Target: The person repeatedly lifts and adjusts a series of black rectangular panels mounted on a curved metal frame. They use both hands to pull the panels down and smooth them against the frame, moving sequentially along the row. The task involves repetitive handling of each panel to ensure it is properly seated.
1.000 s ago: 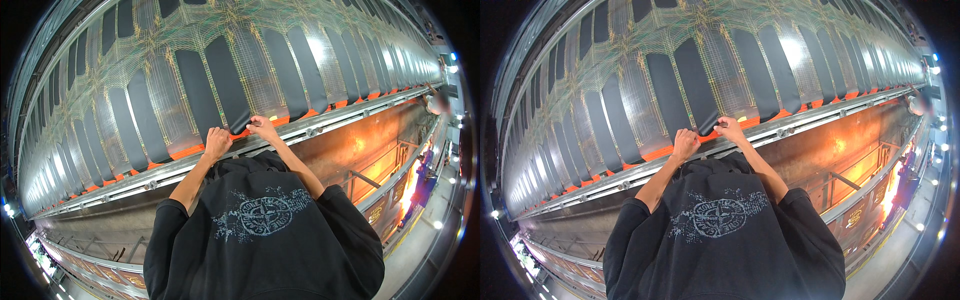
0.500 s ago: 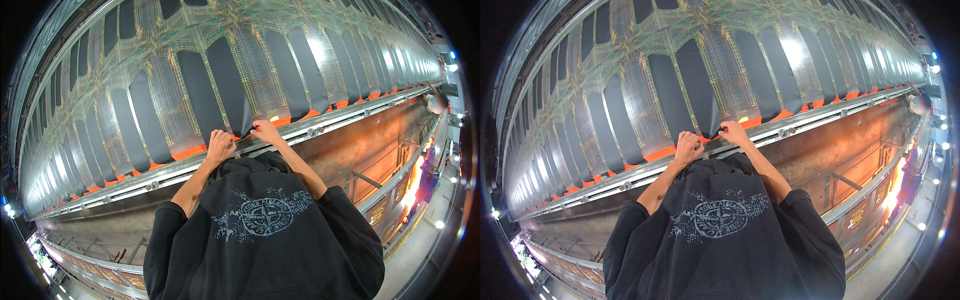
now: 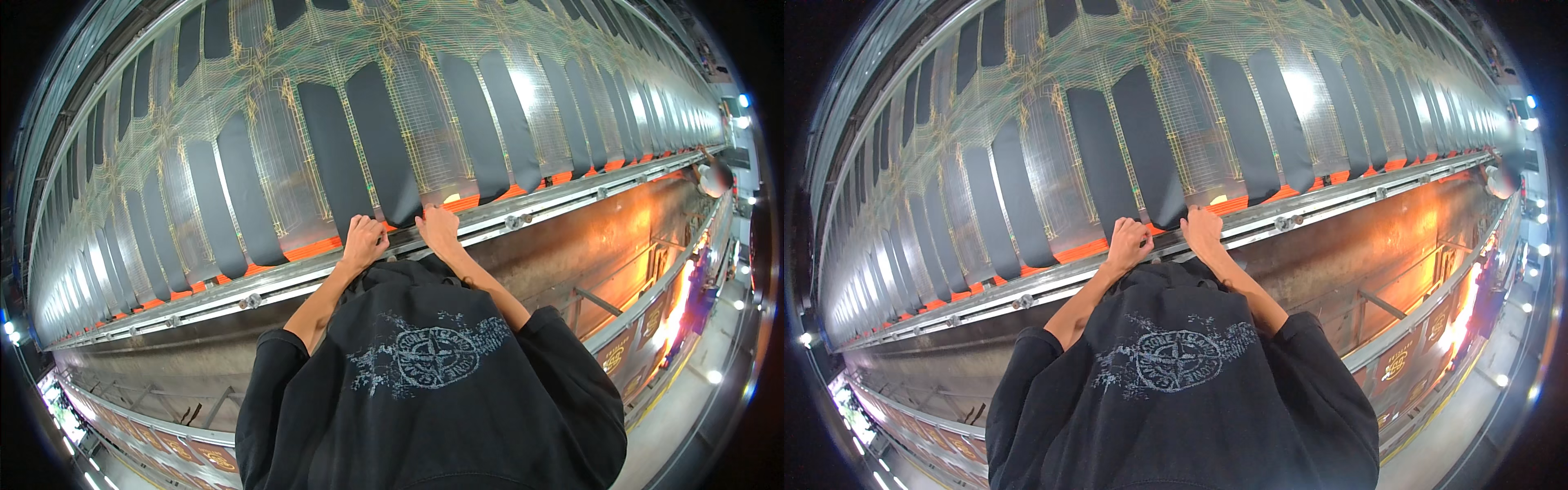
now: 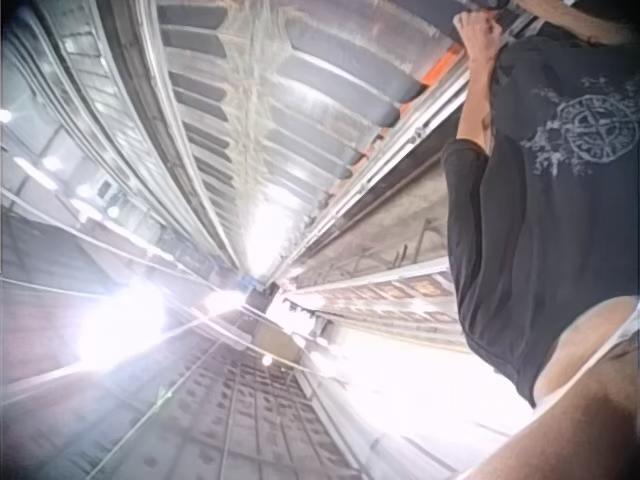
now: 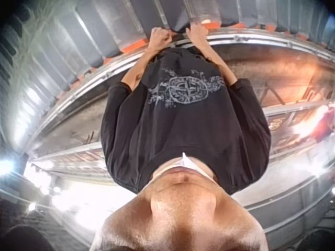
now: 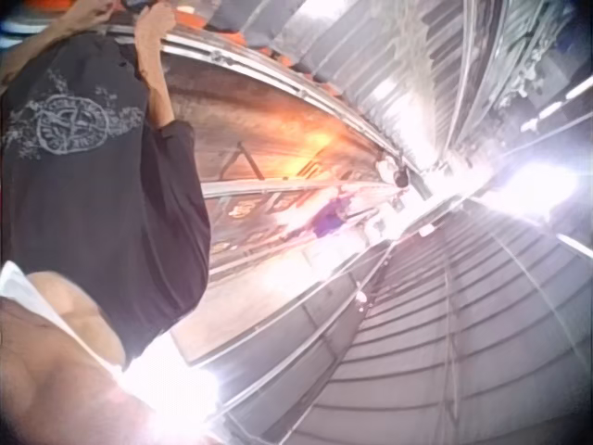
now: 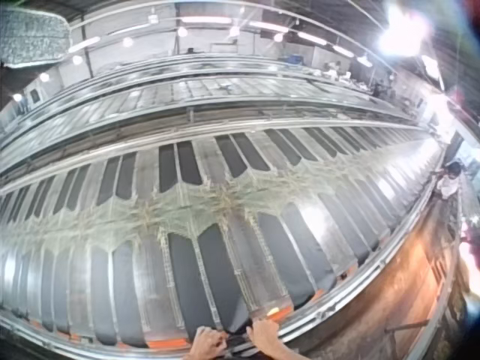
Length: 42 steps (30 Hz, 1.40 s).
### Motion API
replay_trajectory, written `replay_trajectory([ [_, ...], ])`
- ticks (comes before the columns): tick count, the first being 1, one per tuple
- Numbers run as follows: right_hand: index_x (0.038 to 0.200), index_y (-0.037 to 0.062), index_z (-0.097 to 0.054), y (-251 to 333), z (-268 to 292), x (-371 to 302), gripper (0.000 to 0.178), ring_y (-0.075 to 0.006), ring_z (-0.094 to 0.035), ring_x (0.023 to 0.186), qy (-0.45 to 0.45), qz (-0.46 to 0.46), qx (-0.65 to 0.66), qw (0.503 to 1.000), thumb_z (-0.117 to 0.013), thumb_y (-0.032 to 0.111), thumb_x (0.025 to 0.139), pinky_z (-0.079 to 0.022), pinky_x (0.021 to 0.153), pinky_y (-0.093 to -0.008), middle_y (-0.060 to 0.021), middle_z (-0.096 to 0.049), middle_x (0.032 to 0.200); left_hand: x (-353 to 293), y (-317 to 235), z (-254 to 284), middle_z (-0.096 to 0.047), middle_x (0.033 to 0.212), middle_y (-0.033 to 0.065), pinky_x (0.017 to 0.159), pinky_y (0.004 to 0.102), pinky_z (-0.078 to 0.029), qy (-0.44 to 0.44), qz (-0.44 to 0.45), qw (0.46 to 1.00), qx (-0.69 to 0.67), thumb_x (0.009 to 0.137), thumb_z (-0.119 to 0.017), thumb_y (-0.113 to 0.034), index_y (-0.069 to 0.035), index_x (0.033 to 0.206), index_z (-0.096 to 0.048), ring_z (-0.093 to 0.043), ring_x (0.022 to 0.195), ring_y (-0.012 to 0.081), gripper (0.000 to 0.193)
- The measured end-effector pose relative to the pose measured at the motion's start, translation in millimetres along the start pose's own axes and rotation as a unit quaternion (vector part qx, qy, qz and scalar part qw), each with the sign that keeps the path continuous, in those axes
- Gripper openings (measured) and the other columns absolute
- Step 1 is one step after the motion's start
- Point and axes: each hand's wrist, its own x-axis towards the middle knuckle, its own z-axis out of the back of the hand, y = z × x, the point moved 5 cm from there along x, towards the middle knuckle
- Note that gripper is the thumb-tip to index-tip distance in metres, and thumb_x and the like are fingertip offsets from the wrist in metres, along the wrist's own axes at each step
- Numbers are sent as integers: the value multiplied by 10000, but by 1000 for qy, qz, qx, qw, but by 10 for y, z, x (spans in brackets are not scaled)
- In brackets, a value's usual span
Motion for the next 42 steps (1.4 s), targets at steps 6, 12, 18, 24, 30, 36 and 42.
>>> replay_trajectory([
  [6,1248,79,-590,229,282,-102,413,-337,-656,1075,-86,165,25,982,-712,205,874,-542,826,-490,-103,-613,1166,-31,2,3,-592,768,59,916,426,-429,13,19,1000,-16,733,-760,-65,-83,798,-644,-571,855,263,134],
  [12,1083,67,-669,144,-171,-101,237,-324,-635,1070,12,290,14,957,-683,179,874,-490,944,-478,-106,-649,1045,-47,128,31,-616,887,64,961,445,-419,31,27,999,7,746,-782,-86,-83,877,-667,-576,956,274,175],
  [18,1008,43,-668,174,-19,-130,194,-363,-673,909,16,204,108,973,-660,216,921,-519,872,-480,-142,-670,929,-104,381,460,-504,1465,103,1211,533,-286,67,80,993,52,779,-844,-234,-149,1237,-678,-388,1443,358,495],
  [24,991,45,-669,191,47,-236,200,-365,-690,878,13,208,108,972,-637,238,951,-526,837,-497,-146,-694,886,-147,554,386,-461,1524,102,1251,527,-248,121,19,988,93,769,-851,-218,-165,1312,-602,-332,1492,348,600],
  [30,1001,65,-683,101,68,-311,194,-381,-687,888,20,159,144,977,-636,247,950,-522,826,-507,-142,-701,900,-110,621,221,-460,1506,98,1223,530,-277,119,27,981,152,729,-868,-238,-158,1289,-574,-370,1456,348,638],
  [36,1011,67,-695,-252,269,-510,191,-382,-694,876,-25,89,195,976,-655,238,936,-540,784,-501,-154,-716,897,48,342,497,-516,1449,123,1208,534,-285,113,49,991,55,793,-848,-307,-114,1242,-622,-404,1428,364,539],
  [42,986,74,-715,-765,476,-763,153,-346,-723,807,-100,-13,300,949,-671,205,921,-566,723,-436,-150,-751,880,119,46,523,-683,1140,129,1001,445,-453,-20,117,991,-69,906,-773,-267,-47,1046,-714,-594,1148,333,268],
])
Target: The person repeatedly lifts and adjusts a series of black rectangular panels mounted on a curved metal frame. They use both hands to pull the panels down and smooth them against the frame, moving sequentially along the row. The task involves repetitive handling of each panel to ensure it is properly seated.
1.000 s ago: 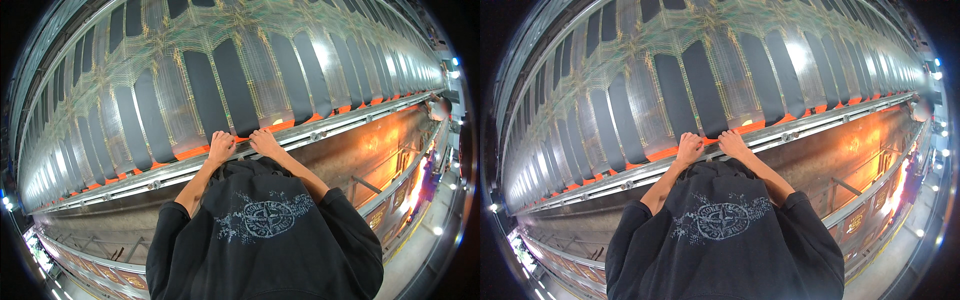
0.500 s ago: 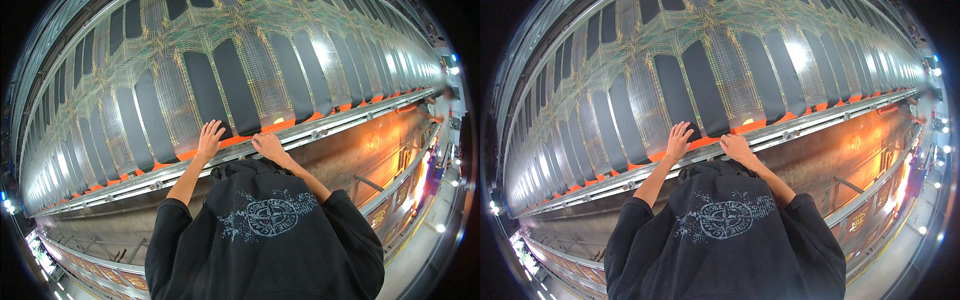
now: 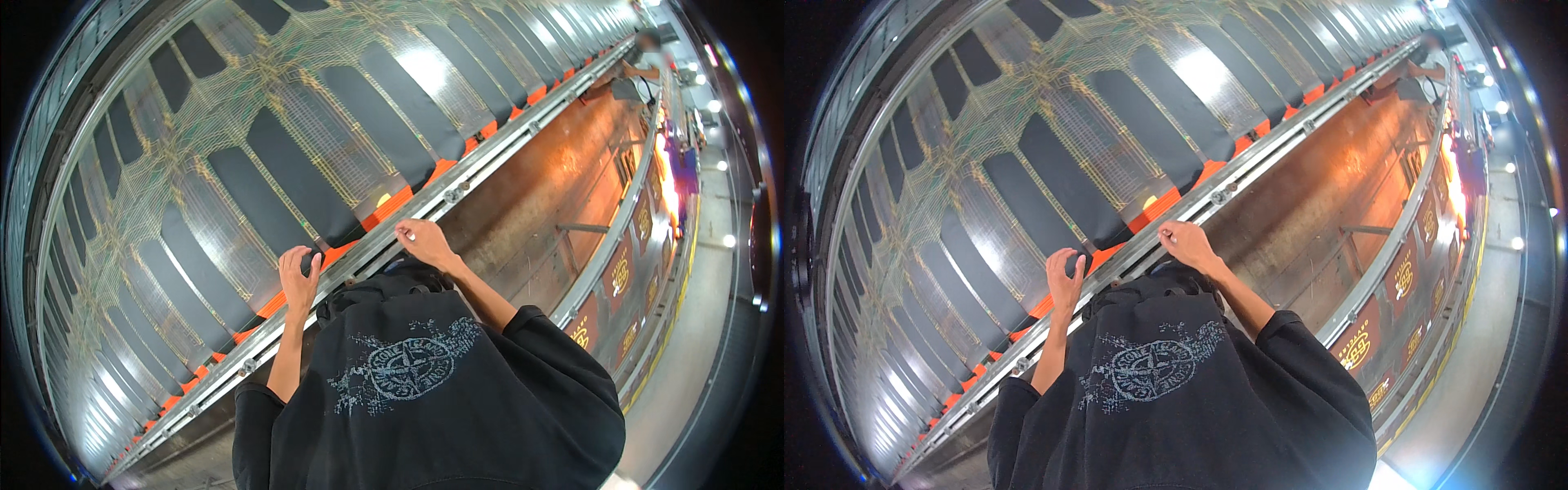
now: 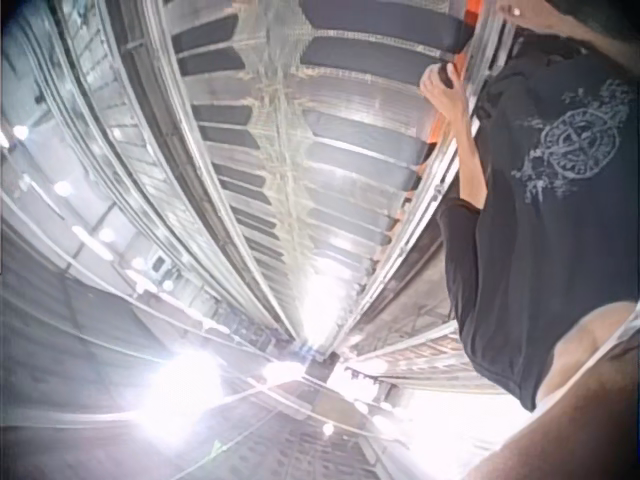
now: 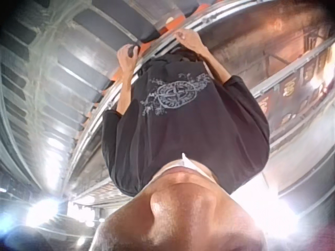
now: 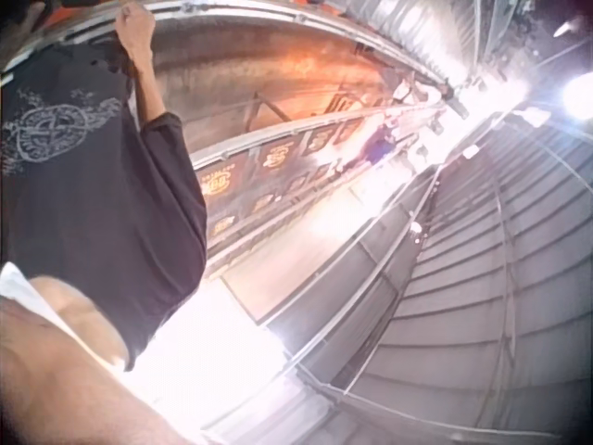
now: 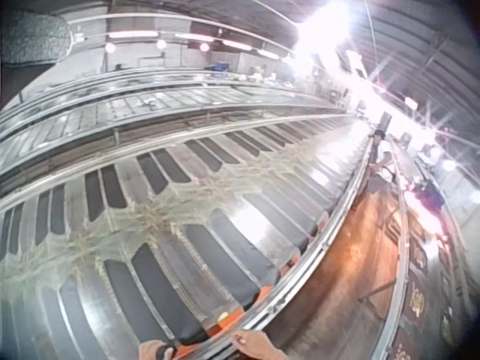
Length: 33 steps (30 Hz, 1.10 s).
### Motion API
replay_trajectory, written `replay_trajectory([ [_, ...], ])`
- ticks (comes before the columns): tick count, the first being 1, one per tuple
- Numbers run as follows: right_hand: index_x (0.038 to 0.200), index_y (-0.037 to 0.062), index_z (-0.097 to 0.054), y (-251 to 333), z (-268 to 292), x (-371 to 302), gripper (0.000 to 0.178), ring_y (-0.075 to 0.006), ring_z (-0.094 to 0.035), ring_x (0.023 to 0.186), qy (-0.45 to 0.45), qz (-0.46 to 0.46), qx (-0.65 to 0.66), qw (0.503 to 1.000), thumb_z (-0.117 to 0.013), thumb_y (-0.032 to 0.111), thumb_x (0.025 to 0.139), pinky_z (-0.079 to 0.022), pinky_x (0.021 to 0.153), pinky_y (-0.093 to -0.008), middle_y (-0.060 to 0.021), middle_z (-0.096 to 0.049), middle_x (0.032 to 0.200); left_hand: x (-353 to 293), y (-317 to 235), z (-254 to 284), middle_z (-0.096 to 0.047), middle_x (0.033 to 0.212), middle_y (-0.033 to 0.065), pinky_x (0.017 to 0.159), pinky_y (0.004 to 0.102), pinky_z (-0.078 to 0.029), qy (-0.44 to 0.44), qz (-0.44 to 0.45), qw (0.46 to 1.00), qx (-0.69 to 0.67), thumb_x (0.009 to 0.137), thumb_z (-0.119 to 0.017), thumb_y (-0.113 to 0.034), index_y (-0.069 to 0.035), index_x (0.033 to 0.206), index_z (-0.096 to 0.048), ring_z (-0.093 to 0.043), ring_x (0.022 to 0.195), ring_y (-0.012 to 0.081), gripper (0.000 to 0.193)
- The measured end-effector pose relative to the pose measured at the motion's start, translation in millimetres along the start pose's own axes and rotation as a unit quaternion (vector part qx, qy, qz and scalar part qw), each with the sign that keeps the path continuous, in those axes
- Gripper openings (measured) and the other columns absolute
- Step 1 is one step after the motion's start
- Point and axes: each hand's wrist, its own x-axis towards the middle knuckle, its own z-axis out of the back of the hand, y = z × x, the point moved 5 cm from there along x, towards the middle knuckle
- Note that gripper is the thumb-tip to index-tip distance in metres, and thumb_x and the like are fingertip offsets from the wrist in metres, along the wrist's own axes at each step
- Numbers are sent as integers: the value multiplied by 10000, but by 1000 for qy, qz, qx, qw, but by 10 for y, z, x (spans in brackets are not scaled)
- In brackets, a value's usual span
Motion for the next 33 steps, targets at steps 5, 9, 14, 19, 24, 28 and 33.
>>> replay_trajectory([
  [5,1025,35,-733,-443,541,36,192,-249,-734,732,-84,-61,19,994,-669,188,927,-565,696,-383,-140,-754,867,89,-271,-701,-741,916,77,688,318,-517,59,189,956,-216,994,-680,-233,-4,1015,-733,-658,751,144,236],
  [9,1116,-20,-711,-945,987,329,248,-143,-716,696,-176,-204,226,936,-696,164,950,-573,613,-292,-84,-732,888,224,-500,-1467,-738,1096,95,750,301,-554,151,433,731,-506,1035,-620,-287,-1,1229,-659,-709,937,195,348],
  [14,1197,-20,-549,-1999,1515,960,274,-253,-753,839,-267,-308,483,775,-627,95,960,-585,568,-325,-107,-652,1029,536,-703,-2400,-642,1306,240,850,355,-615,84,577,470,-663,1064,-514,-188,110,1345,-476,-696,1039,273,412],
  [19,1091,-58,-497,-2839,1694,1655,155,-371,-755,934,-176,-362,564,721,-493,-38,937,-629,552,-360,-188,-629,991,720,-616,-3177,-614,1318,266,907,419,-633,-45,556,389,-733,1086,-385,-107,156,1362,-374,-671,1158,352,381],
  [24,1043,-75,-498,-3023,1618,1893,113,-368,-746,890,-115,-411,614,664,-474,-89,933,-607,528,-364,-222,-635,979,665,-376,-3342,-673,1158,202,746,305,-647,-226,569,404,-680,1053,-437,-53,75,1124,-498,-705,999,240,159],
  [28,985,-60,-565,-3082,1675,1873,46,-256,-707,720,-72,-421,478,767,-552,-18,976,-580,542,-362,-218,-691,911,526,-371,-3272,-680,1064,155,693,276,-635,-204,592,498,-600,1030,-503,-45,40,1104,-505,-697,910,207,113],
  [33,894,-52,-623,-3046,1802,1881,113,-205,-680,633,-54,-404,410,816,-614,28,973,-566,520,-342,-167,-705,834,502,-412,-3195,-699,1050,126,642,238,-592,-175,592,572,-540,1007,-574,-32,17,1125,-534,-661,752,119,134],
])
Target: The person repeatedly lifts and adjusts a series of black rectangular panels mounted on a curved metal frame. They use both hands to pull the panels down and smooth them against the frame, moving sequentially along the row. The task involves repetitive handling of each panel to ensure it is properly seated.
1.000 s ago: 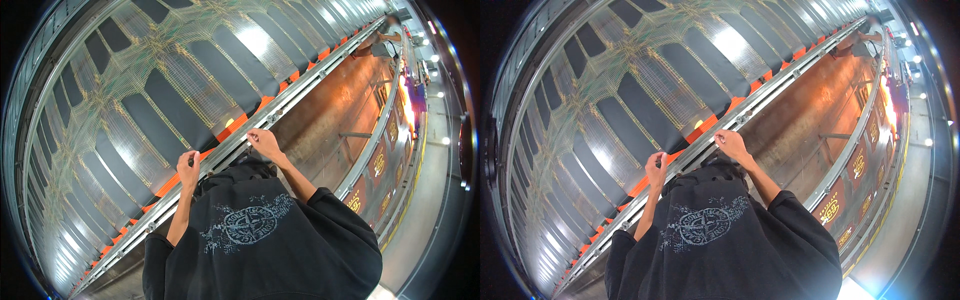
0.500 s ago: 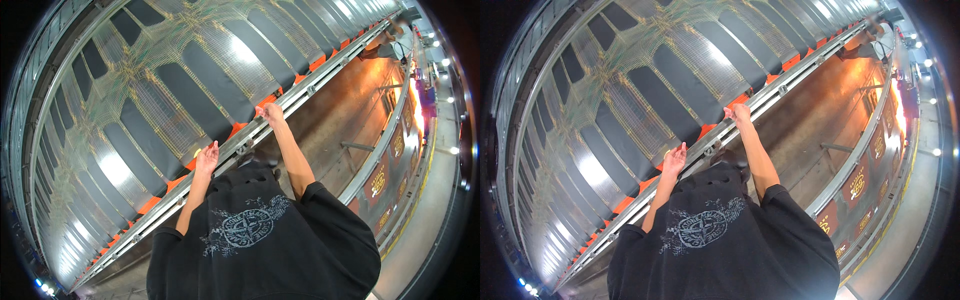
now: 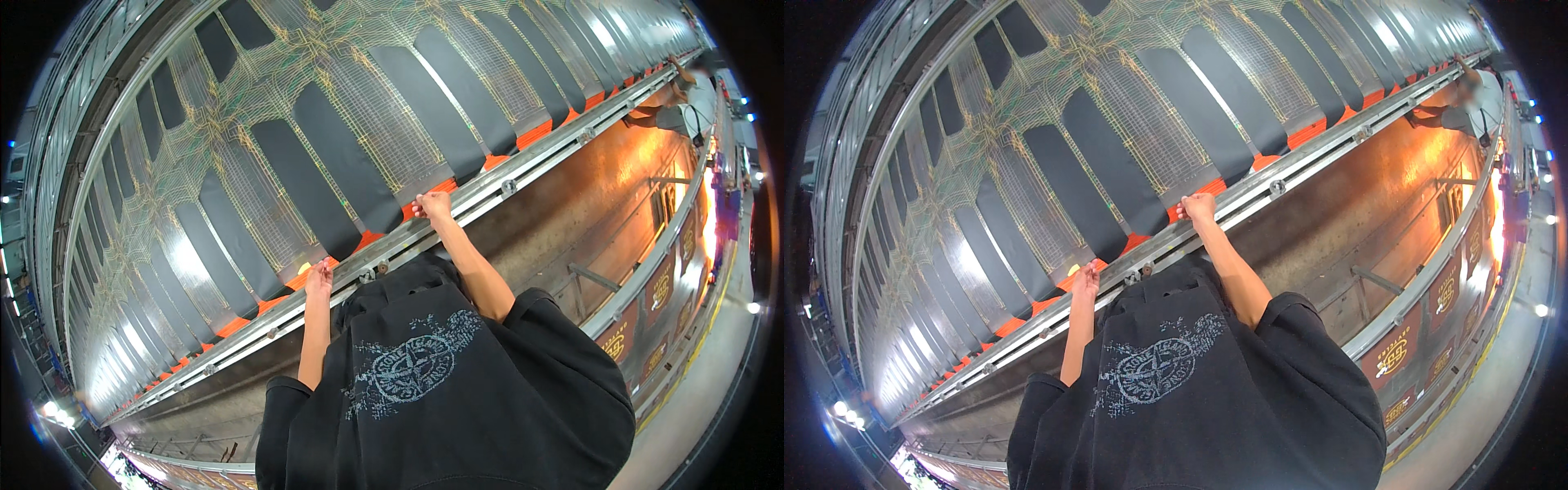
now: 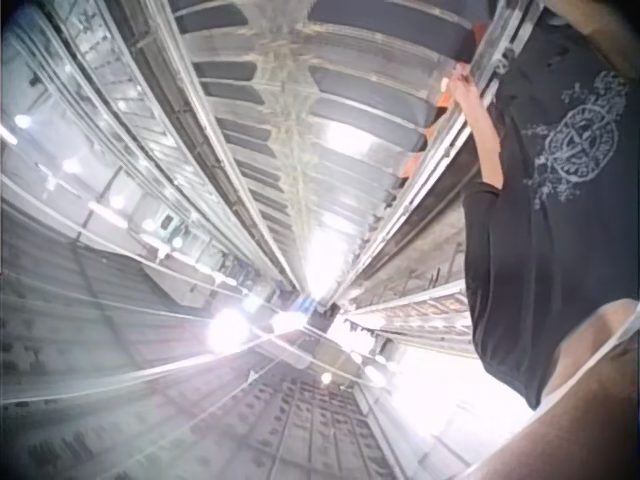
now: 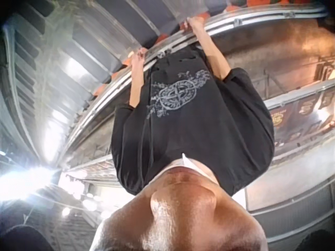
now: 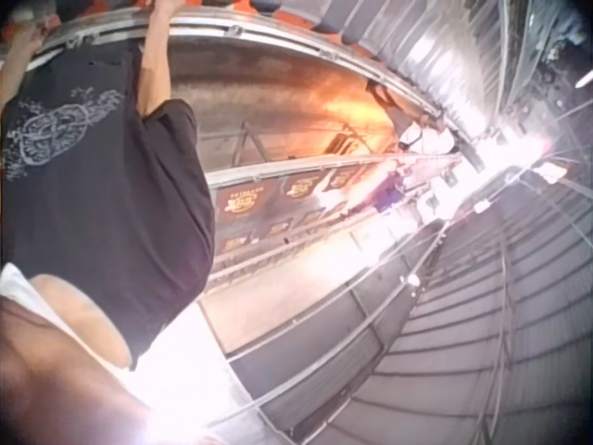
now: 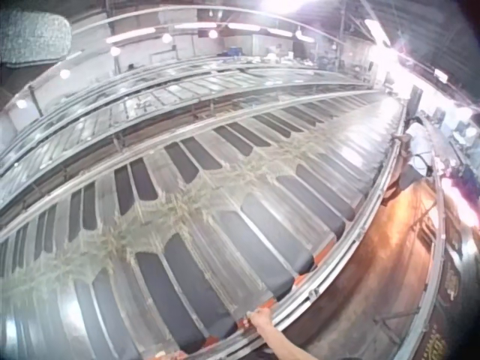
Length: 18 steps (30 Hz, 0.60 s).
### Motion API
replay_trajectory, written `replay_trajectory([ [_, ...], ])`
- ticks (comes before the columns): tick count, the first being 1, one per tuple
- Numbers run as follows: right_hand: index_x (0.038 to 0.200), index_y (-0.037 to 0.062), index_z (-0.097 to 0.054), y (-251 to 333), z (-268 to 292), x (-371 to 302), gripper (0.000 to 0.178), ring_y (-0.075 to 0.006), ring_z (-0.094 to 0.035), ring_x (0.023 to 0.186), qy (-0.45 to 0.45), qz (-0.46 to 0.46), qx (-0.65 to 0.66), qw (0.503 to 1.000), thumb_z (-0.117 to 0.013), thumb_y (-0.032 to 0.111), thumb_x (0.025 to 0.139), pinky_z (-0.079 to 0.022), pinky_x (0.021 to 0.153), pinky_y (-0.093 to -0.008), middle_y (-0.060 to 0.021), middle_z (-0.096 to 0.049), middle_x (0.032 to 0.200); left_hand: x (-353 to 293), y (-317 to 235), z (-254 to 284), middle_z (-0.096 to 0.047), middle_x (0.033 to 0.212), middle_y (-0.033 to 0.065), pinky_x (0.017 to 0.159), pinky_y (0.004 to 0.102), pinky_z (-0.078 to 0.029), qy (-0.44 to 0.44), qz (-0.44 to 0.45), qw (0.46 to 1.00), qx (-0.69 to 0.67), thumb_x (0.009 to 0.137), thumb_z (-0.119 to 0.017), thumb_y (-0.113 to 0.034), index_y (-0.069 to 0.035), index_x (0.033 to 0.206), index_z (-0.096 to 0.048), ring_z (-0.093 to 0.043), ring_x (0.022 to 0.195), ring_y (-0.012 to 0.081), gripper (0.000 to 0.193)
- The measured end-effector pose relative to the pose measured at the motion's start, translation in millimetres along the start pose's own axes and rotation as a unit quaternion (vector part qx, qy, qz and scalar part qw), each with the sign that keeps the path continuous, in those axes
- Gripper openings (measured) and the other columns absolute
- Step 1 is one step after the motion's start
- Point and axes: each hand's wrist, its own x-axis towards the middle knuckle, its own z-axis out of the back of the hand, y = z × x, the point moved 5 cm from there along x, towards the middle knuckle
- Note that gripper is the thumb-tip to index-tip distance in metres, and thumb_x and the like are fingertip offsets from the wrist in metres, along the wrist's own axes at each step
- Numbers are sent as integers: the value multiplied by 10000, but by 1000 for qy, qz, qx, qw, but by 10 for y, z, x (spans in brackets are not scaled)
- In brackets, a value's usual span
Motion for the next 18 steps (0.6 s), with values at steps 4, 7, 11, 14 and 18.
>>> replay_trajectory([
  [4,849,-69,-672,72,-40,-104,151,-186,-673,606,-9,4,-20,1000,-642,32,957,-566,511,-331,-152,-710,786,39,5,65,-714,1108,124,637,227,-575,-5,9,1000,7,1001,-590,-29,6,1127,-601,-658,767,126,131],
  [7,832,-79,-670,47,83,-54,161,-196,-679,569,-26,14,-18,999,-648,21,956,-579,489,-339,-153,-708,749,-117,51,-160,-715,1096,125,641,233,-567,-26,-7,1000,-5,1002,-605,-53,0,1170,-585,-662,807,136,177],
  [11,860,-66,-612,-38,14,16,151,-227,-703,553,-27,12,-4,1000,-641,31,973,-606,473,-369,-163,-704,721,-43,37,-33,-719,1131,140,683,254,-570,-8,-24,1000,-10,994,-660,-108,-21,1248,-543,-665,844,137,293],
  [14,879,-30,-568,-45,32,40,141,-248,-716,566,-18,1,-19,1000,-628,41,985,-618,493,-384,-170,-709,731,-42,65,-39,-721,1124,124,743,268,-595,-32,-16,999,-3,1007,-669,-132,-17,1192,-600,-675,871,138,228],
  [18,891,-35,-583,-24,29,11,102,-244,-734,650,1,-3,-2,1000,-597,18,976,-649,583,-372,-167,-713,809,27,87,57,-710,1041,88,781,275,-607,-22,-17,999,20,1029,-658,-189,2,1122,-639,-669,888,145,214],
])
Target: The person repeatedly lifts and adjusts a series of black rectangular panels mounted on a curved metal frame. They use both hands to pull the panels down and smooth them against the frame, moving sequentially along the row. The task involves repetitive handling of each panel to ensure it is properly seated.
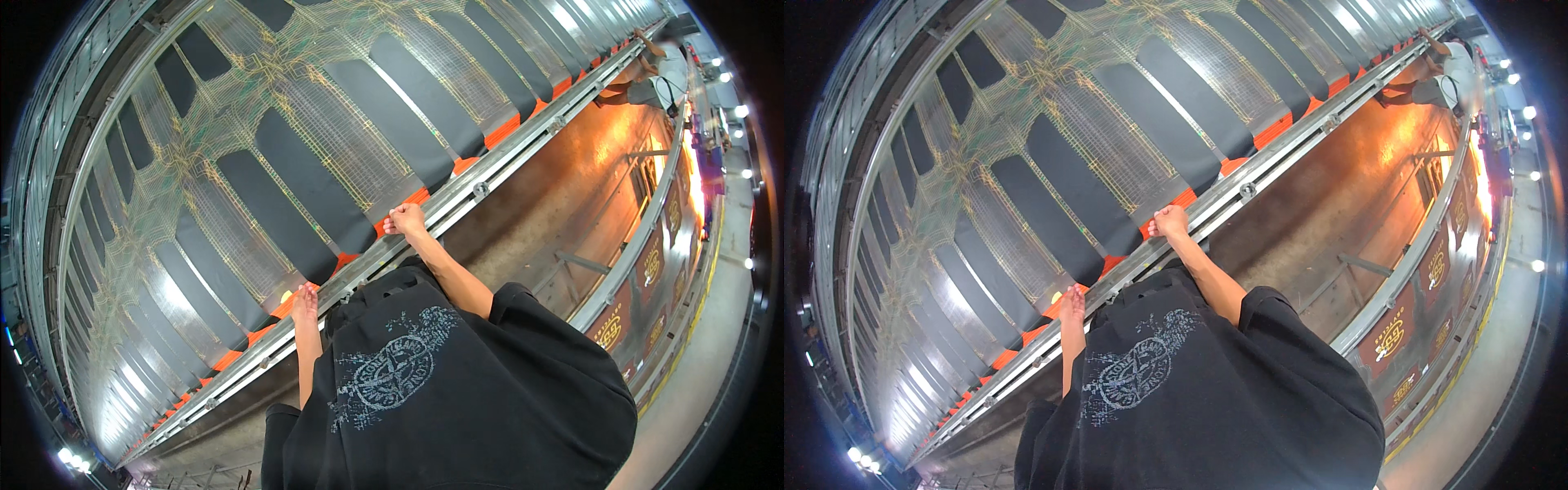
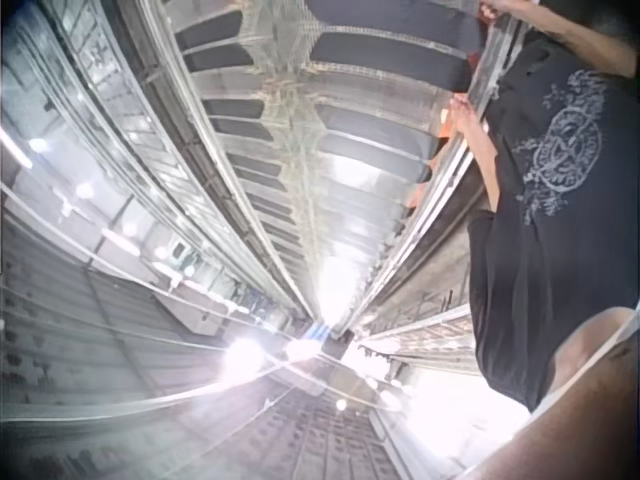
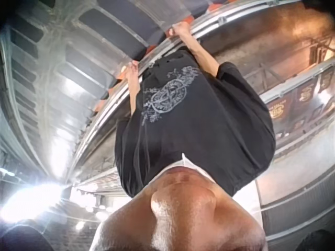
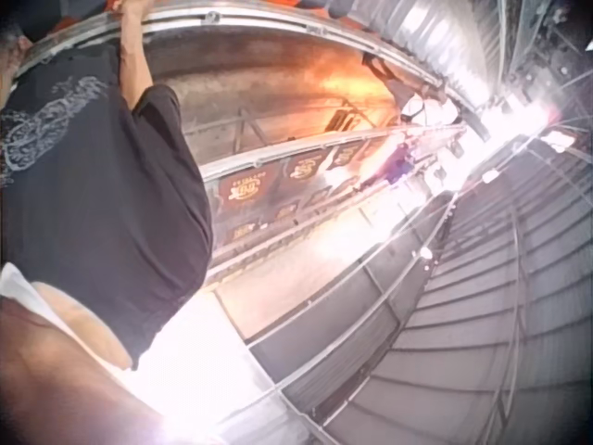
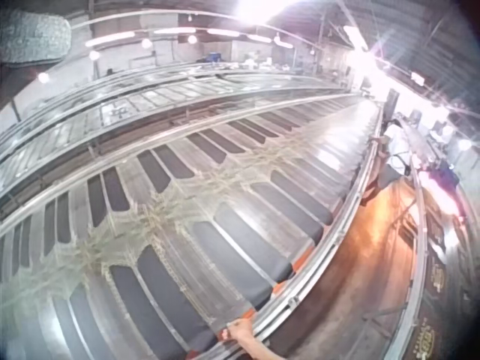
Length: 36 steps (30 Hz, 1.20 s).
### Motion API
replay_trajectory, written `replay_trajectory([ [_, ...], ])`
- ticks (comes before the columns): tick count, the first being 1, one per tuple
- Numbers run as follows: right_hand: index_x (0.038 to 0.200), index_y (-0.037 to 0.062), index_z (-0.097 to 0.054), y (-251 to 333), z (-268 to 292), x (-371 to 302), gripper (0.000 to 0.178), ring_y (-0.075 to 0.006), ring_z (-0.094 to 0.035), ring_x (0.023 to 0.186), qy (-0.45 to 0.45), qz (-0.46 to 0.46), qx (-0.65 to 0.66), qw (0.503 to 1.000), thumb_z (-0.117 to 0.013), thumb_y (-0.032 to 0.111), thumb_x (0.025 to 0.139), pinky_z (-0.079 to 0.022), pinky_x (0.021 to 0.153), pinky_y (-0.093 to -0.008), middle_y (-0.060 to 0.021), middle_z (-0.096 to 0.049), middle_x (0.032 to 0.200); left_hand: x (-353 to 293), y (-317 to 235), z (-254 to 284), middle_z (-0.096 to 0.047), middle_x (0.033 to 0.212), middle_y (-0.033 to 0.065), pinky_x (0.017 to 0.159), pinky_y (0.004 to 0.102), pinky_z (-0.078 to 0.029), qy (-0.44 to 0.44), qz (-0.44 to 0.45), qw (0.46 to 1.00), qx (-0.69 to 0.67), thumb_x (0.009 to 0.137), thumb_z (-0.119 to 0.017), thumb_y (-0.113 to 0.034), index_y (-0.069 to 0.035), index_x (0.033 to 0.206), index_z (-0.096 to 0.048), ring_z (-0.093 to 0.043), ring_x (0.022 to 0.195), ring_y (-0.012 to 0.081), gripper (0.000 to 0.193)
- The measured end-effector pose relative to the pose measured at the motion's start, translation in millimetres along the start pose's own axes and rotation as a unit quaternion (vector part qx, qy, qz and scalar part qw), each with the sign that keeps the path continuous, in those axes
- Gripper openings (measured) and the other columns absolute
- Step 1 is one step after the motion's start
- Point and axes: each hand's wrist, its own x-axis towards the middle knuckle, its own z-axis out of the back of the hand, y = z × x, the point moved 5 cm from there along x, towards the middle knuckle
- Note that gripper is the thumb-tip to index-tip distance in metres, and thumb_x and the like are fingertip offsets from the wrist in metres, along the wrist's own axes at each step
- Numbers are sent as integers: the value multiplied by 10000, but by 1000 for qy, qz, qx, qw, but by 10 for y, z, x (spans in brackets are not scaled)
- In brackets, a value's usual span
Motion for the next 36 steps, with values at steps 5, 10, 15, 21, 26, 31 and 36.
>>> replay_trajectory([
  [5,867,-29,-578,-49,14,63,65,-255,-732,641,2,15,-3,1000,-579,-21,931,-649,575,-376,-177,-708,812,13,19,27,-705,1011,90,756,297,-608,-1,-4,1000,-8,1044,-629,-176,6,1121,-627,-664,868,156,198],
  [10,831,-15,-558,-72,27,87,112,-251,-715,573,-3,19,12,1000,-576,8,939,-639,511,-387,-173,-696,743,-104,49,-87,-706,955,98,656,334,-606,-47,-11,999,-19,1000,-658,-140,-8,1072,-614,-665,746,191,157],
  [15,869,-10,-570,-14,14,54,107,-255,-716,618,6,14,-23,1000,-579,55,953,-640,570,-392,-180,-704,800,-244,-8,-172,-710,905,112,594,347,-591,-93,-30,995,-12,946,-667,-129,-6,1034,-611,-659,675,209,161],
  [21,846,-31,-570,69,81,-22,213,-250,-709,586,-23,7,-11,1000,-627,150,943,-627,533,-376,-188,-697,754,-390,-25,-392,-738,967,129,612,315,-591,-59,15,998,9,997,-583,-190,-9,1016,-595,-687,745,217,183],
  [26,857,11,-575,7,20,-37,245,-218,-695,647,-6,-74,99,992,-609,238,943,-533,505,-313,-159,-708,813,-330,-15,-380,-744,1063,122,621,282,-606,-37,56,996,-62,1043,-513,-161,-5,1106,-567,-697,786,193,176],
  [31,876,73,-544,-158,-15,89,208,-208,-690,681,121,-93,175,973,-526,235,1006,-488,512,-324,-169,-740,943,-270,28,-327,-745,1085,112,586,248,-595,-7,44,997,-60,1042,-572,-151,-6,1154,-572,-696,771,153,182],
  [36,945,90,-536,-51,3,-204,332,-209,-679,681,137,-109,100,979,-342,293,1121,-523,589,-331,-175,-756,987,-172,33,-283,-724,917,76,567,231,-559,12,73,996,-50,1036,-621,-192,2,1070,-651,-656,700,118,200],
])
